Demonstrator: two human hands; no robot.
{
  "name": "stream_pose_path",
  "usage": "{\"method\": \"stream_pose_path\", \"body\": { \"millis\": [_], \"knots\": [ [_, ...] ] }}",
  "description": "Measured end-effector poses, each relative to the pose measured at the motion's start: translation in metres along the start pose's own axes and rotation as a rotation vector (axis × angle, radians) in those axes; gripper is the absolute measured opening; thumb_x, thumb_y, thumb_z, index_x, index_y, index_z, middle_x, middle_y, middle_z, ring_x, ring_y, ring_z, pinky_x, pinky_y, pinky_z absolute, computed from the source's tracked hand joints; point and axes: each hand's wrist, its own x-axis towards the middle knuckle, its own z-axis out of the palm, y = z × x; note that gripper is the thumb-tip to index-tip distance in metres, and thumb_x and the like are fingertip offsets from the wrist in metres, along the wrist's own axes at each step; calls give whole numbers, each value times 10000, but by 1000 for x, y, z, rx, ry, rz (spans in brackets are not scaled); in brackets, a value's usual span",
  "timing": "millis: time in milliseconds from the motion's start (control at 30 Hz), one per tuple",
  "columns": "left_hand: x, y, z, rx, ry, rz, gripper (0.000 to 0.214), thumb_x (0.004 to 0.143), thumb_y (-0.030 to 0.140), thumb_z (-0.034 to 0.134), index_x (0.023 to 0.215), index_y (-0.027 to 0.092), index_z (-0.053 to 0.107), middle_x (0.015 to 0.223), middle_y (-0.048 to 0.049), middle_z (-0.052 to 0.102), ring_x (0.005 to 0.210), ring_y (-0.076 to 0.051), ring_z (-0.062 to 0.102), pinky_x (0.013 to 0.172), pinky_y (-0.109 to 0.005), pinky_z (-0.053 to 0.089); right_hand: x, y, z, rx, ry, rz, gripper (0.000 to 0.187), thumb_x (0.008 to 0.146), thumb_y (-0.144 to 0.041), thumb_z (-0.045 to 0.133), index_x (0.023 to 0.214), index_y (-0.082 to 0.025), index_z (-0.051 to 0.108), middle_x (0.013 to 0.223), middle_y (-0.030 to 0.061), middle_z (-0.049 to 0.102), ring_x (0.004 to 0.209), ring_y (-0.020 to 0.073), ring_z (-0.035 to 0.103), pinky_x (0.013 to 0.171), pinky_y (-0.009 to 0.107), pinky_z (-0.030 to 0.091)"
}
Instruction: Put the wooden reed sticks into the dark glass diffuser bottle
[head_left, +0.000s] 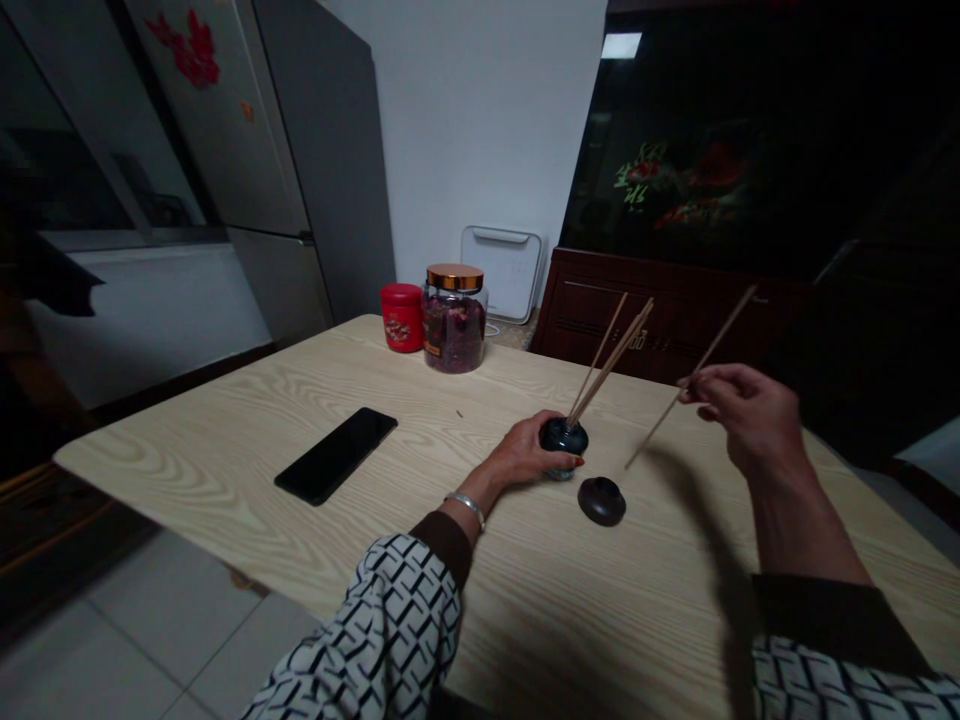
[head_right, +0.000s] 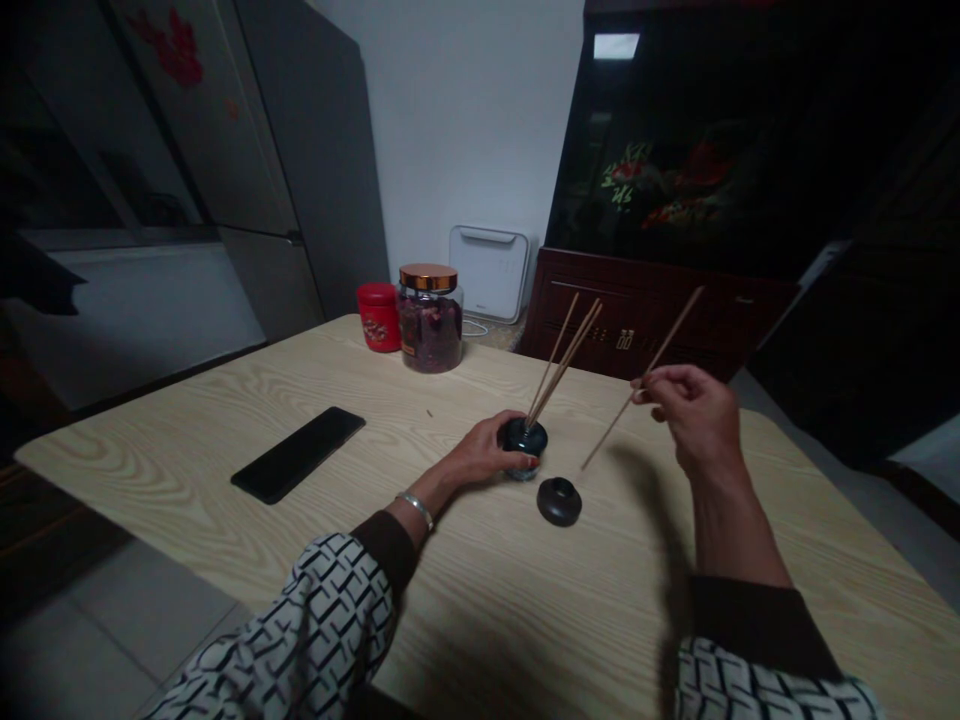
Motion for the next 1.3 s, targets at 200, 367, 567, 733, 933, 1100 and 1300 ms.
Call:
{"method": "stream_pose_path", "body": {
  "millis": [200, 367, 567, 733, 933, 1100, 1300],
  "knots": [
    [0, 0, -1, -9, -11, 0, 707, 622, 362, 882, 1238, 158, 602, 1082, -116, 668, 1021, -257, 632, 956, -445, 493, -18, -32, 37, 376, 253, -232, 102, 747, -247, 739, 768, -226, 641, 757, 18, 708, 610, 151, 659, 455, 241, 430],
    [1, -4, 0, 3, -3, 14, 710, 625, 386, 881, 1243, 177, 602, 1084, -105, 661, 1039, -254, 625, 962, -431, 492, -30, -32, 55, 218, 178, -332, 140, 808, -304, 720, 828, -203, 625, 816, 28, 724, 663, 144, 676, 497, 233, 470],
    [1, -4, 1, -5, -1, 14, 717, 621, 368, 882, 1249, 169, 598, 1076, -107, 660, 1031, -248, 623, 962, -422, 493, -41, -24, 70, 145, 11, -244, 164, 803, -312, 725, 847, -190, 624, 772, 17, 696, 672, 145, 668, 528, 242, 525],
    [0, -3, 0, 21, 13, 7, 696, 621, 368, 875, 1233, 173, 609, 1063, -94, 660, 1023, -247, 615, 952, -416, 495, -47, -8, 80, -13, -198, -134, 201, 801, -370, 702, 829, -190, 616, 759, 21, 673, 663, 157, 657, 537, 262, 537],
    [1, -4, 0, -1, 5, 8, 705, 623, 353, 872, 1246, 164, 601, 1045, -93, 661, 1023, -251, 614, 962, -431, 489, -42, 7, 76, -251, -439, -98, 198, 825, -388, 631, 824, -190, 610, 725, 28, 662, 630, 165, 642, 542, 278, 508],
    [1, -4, 1, -26, 3, -2, 698, 621, 303, 871, 1246, 156, 597, 1083, -107, 661, 1053, -258, 610, 973, -428, 484, -35, 9, 63, -367, -643, -53, 239, 811, -421, 628, 864, -188, 622, 780, 36, 672, 660, 169, 629, 580, 293, 512],
    [4, -8, 2, -87, -22, 26, 688, 619, 215, 847, 1248, 140, 577, 1127, -108, 664, 1039, -240, 623, 953, -394, 490, -44, 20, 69, -409, -829, -51, 407, 790, -415, 693, 1133, -206, 628, 1101, 87, 697, 910, 228, 653, 808, 377, 526]
  ]
}}
